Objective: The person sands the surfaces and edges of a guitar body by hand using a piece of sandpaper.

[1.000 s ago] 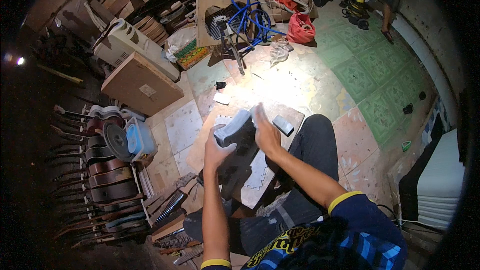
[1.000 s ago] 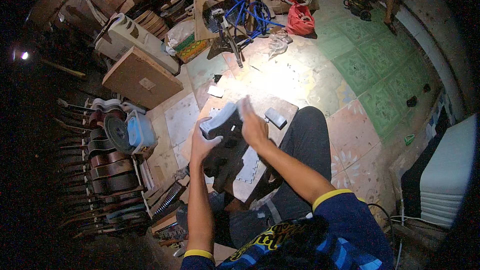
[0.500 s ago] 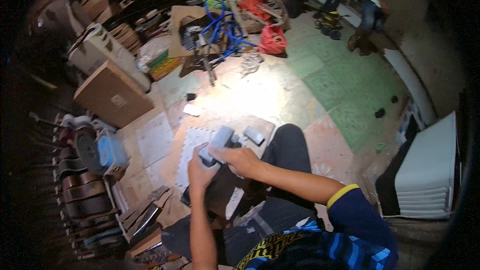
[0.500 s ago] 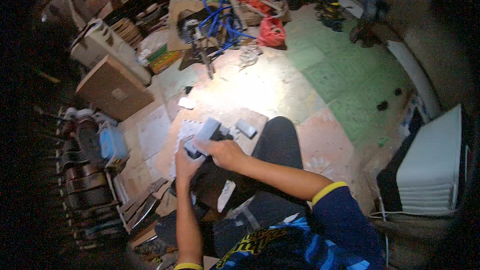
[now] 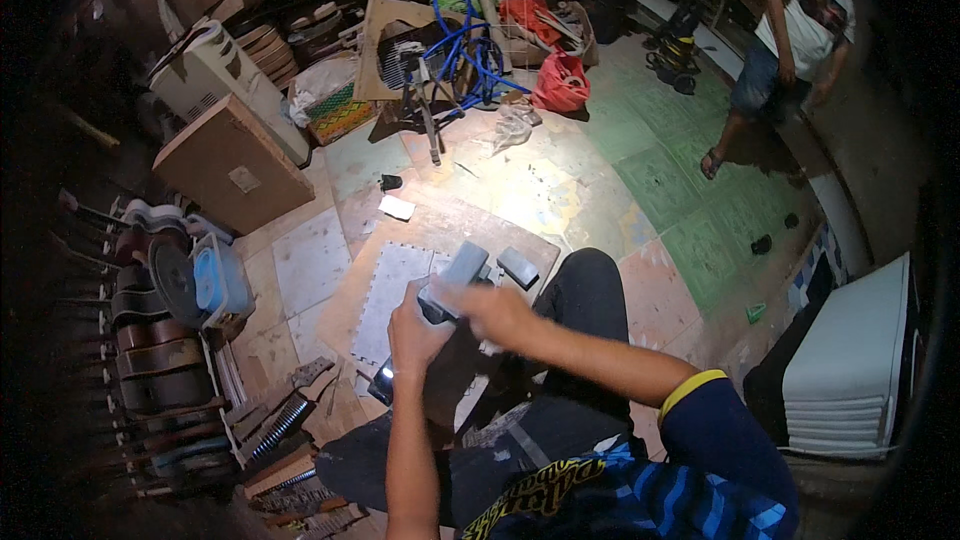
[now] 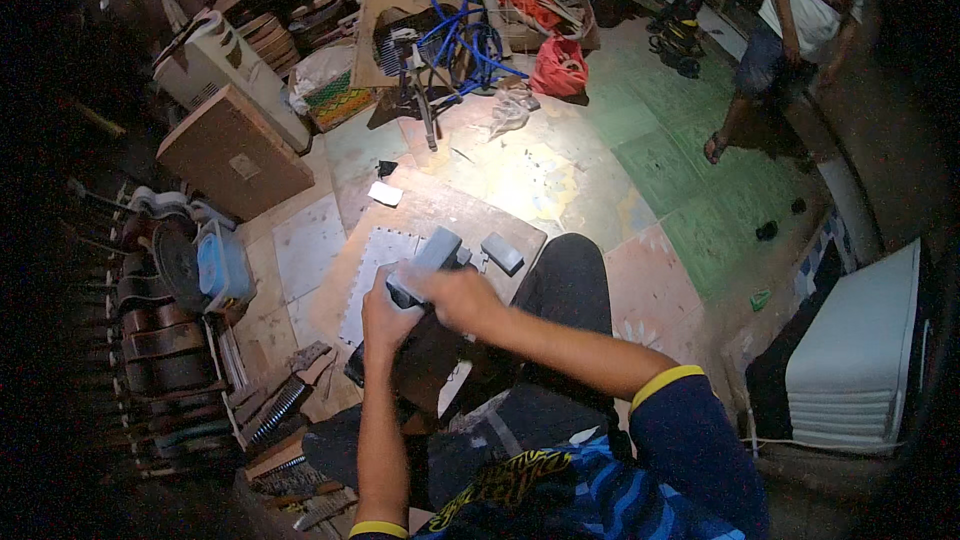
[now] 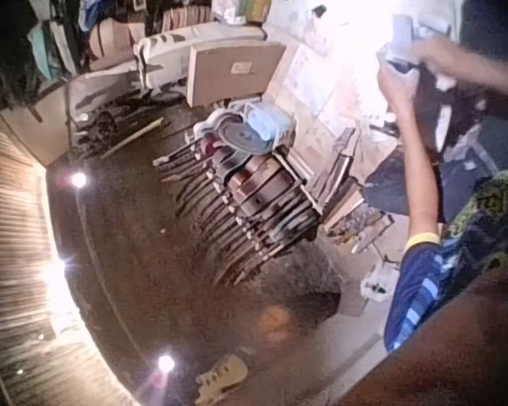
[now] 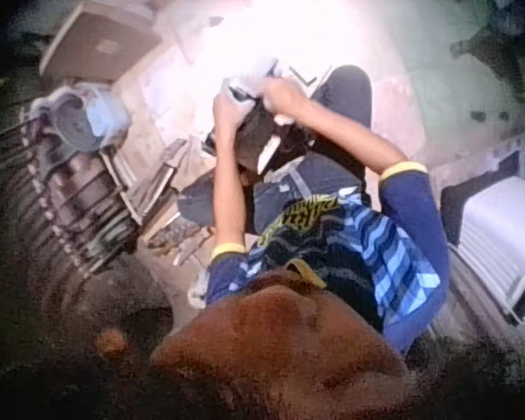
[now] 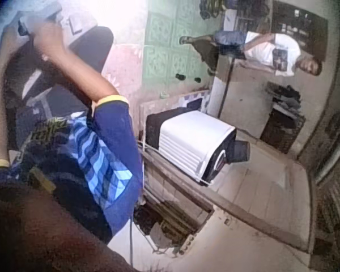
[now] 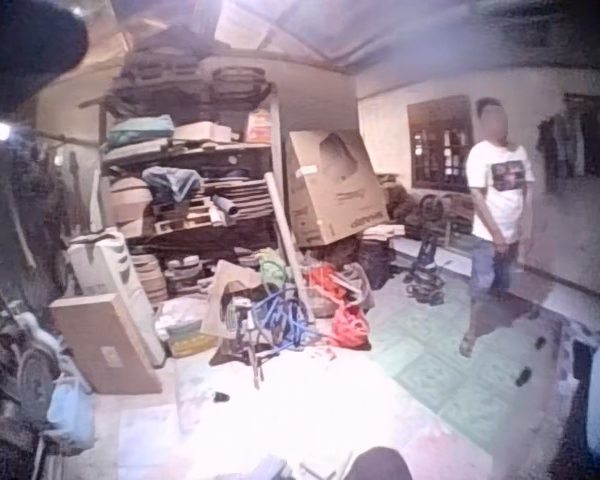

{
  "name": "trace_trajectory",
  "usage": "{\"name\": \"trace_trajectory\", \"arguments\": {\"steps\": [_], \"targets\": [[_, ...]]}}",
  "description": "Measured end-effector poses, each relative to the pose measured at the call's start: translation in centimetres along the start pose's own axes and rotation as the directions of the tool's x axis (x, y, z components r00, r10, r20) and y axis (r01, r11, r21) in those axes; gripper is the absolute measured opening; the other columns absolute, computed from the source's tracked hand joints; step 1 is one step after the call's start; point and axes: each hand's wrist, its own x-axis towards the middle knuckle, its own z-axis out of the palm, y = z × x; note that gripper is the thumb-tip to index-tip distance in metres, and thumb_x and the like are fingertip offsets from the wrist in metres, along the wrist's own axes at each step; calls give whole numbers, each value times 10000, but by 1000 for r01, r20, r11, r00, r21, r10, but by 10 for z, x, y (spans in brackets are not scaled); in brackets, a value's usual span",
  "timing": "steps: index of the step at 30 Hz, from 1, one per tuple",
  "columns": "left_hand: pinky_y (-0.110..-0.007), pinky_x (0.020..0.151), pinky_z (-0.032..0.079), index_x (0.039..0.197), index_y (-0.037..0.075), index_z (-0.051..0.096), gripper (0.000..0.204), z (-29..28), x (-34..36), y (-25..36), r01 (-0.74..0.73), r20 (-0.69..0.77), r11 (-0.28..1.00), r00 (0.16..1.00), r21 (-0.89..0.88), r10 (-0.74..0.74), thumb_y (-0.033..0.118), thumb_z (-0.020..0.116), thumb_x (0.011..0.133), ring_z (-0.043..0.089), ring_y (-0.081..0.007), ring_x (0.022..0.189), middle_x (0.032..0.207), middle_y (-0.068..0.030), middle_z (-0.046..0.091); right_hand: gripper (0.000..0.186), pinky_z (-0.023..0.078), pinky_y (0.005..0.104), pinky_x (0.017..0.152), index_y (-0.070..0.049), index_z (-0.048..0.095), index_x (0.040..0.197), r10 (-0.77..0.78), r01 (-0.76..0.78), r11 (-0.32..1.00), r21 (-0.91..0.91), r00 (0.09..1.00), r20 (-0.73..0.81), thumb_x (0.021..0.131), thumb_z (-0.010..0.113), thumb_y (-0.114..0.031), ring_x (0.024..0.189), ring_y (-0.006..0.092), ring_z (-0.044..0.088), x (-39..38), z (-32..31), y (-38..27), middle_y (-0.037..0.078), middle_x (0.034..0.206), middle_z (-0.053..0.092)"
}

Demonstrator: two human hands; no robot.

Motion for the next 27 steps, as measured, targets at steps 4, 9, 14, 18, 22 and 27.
{"name": "trace_trajectory", "arguments": {"steps": [4,9,14,18,22,27], "targets": [[-458,745,552,1253,140,609,637,4,0,14,-14,16,999,1000,-48,15,264,832,670,704,-408,855,872,-223,715,700,590,447,747,-295,609,1377,466,-428,818,-384,885,6,744,585,3,908,343,719,30,-20,73,130,1107,724],[-471,779,549,1262,139,605,649,-1,-7,10,20,7,998,1000,-63,-19,255,828,663,696,-418,891,909,-228,714,592,562,486,760,-172,630,1340,-174,197,976,97,964,-202,759,612,-60,906,406,688,-2,-16,-13,218,1013,699],[-443,749,552,1265,140,604,663,3,-12,13,-20,-12,1000,1000,-7,20,238,839,654,704,-405,829,881,-204,719,462,554,486,776,-148,669,1261,381,-379,912,-156,924,-20,821,569,-49,905,416,689,19,-25,60,238,1035,695],[-450,762,551,1267,147,603,664,5,-9,10,-51,-34,998,998,-41,49,248,837,654,705,-405,846,874,-208,716,567,553,471,841,-206,646,1342,68,-78,985,-151,995,-69,817,546,-15,977,401,687,-4,-1,56,208,1138,693],[-485,813,549,1266,155,609,658,2,-6,17,24,50,999,999,-44,-21,274,819,654,694,-424,918,926,-225,719,461,552,474,851,-114,687,1256,470,-445,832,-331,883,-4,829,536,-30,980,410,694,18,-54,104,221,1032,720],[-478,817,552,1277,163,604,671,-15,7,5,57,37,998,998,-39,-55,297,816,655,698,-417,896,901,-208,719,583,553,471,824,-135,631,1348,316,-316,949,15,949,17,795,517,9,892,425,693,5,-62,51,232,1037,719]]}}
